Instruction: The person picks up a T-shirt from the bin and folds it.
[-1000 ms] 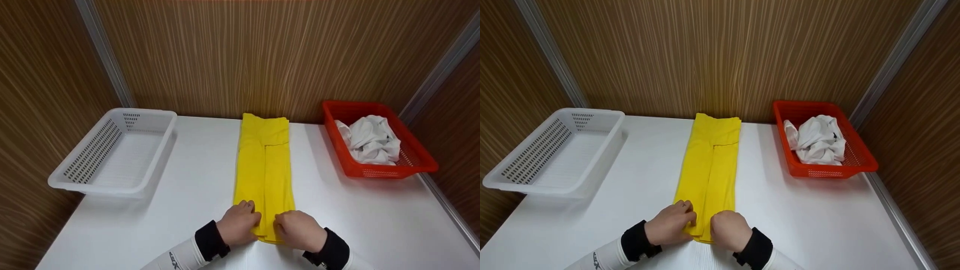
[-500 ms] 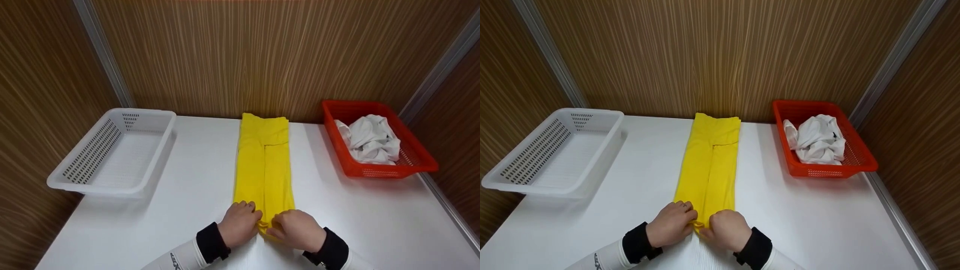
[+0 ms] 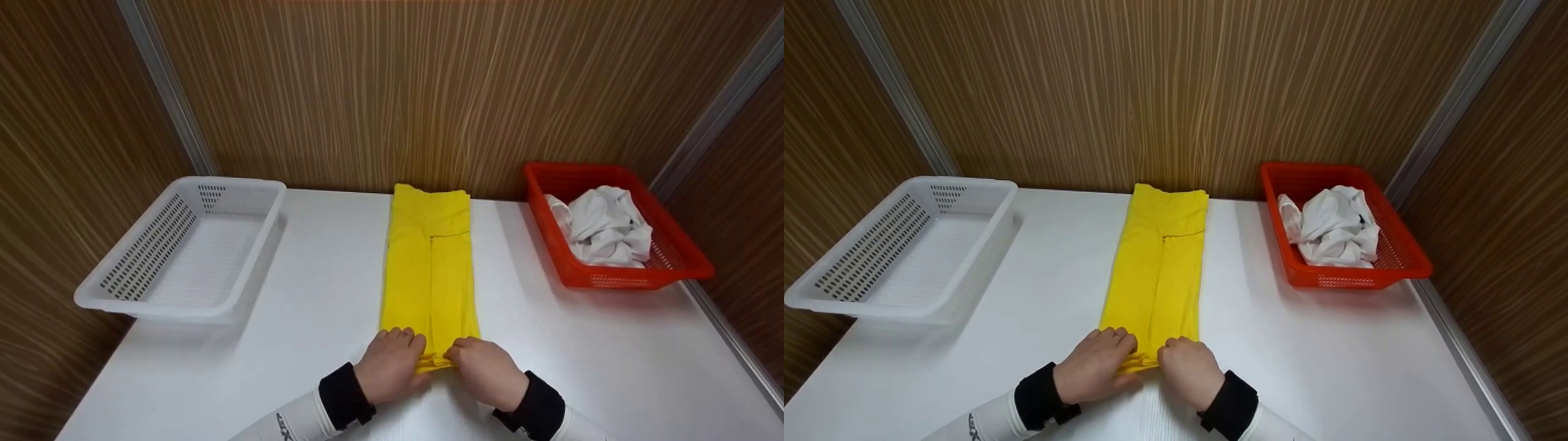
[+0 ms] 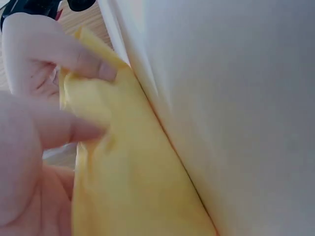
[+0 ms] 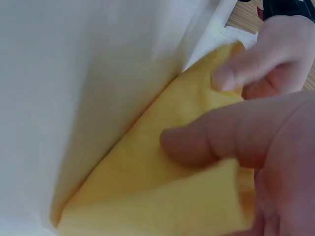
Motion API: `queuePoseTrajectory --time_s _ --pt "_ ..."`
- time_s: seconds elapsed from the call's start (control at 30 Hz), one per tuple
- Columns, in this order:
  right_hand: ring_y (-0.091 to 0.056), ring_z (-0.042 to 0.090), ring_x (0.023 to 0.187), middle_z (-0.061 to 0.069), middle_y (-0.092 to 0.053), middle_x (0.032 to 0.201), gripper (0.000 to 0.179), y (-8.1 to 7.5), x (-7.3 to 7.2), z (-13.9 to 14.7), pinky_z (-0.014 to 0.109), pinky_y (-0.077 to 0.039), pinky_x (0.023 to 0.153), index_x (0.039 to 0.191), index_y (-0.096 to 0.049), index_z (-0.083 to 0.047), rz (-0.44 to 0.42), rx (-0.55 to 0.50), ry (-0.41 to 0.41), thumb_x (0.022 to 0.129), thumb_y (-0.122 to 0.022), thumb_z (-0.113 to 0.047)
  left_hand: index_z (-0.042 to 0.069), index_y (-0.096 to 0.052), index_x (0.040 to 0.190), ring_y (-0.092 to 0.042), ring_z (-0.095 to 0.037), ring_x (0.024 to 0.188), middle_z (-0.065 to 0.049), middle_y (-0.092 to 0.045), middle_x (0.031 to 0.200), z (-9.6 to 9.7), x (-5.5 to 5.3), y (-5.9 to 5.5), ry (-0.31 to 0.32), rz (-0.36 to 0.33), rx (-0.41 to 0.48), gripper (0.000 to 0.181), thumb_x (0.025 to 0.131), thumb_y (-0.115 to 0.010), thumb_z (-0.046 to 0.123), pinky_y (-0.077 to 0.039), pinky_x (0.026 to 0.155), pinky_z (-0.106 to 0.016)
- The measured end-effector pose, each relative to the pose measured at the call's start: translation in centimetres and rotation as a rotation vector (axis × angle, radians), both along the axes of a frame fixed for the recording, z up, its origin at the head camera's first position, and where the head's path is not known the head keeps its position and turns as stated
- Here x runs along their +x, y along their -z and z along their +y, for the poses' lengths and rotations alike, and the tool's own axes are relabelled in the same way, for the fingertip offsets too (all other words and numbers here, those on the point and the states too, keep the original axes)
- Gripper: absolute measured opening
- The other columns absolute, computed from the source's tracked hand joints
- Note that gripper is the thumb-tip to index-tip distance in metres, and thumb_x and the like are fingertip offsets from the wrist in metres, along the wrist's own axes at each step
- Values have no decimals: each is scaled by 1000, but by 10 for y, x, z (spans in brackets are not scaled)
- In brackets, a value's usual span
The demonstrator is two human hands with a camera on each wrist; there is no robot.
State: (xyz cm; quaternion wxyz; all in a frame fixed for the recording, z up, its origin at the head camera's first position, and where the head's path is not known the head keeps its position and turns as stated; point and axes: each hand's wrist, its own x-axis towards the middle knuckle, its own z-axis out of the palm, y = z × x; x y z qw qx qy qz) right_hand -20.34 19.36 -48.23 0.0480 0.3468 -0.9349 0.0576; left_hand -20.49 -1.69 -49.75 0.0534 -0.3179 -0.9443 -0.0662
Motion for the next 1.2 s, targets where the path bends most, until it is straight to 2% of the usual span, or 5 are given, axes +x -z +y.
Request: queuePoseTrajectory --time_s 0.27,0.57,0.77,0.9,1.2 --pt "-65 18 71 5 -74 84 14 -1 -1 2 37 -57 67 99 -76 -8 -89 2 25 87 -75 -1 17 -67 106 -65 -16 95 0 -71 104 -3 8 -3 8 94 -101 14 93 -71 14 -43 72 -29" --pt "-64 18 68 4 -75 86 19 -12 8 8 35 -55 64 103 -73 -12 -162 32 -17 88 -72 0 27 -71 124 -68 -12 94 4 -75 110 -4 15 -20 54 -86 -160 28 98 -67 18 -47 76 -32" --pt "-51 10 69 -5 -67 84 17 -33 11 17 28 -48 68 104 -72 -17 -481 50 -53 93 -69 -4 29 -73 117 -51 -4 71 9 -64 77 -10 25 -37 214 -174 -96 22 98 -67 18 -38 67 -17" --pt "-48 8 69 -9 -56 77 16 -46 7 25 25 -42 69 101 -69 -17 -618 34 -64 94 -63 -4 25 -72 105 -47 -7 62 7 -54 68 -14 24 -49 224 -263 -84 17 95 -66 12 -36 57 -20" --pt "-45 3 61 -8 -55 72 4 -57 -21 42 22 -41 61 98 -67 -11 -419 -198 57 97 -65 -15 11 -73 110 -47 -6 61 -1 -72 83 -29 -13 -63 62 -304 249 23 90 -61 7 -42 57 -22"
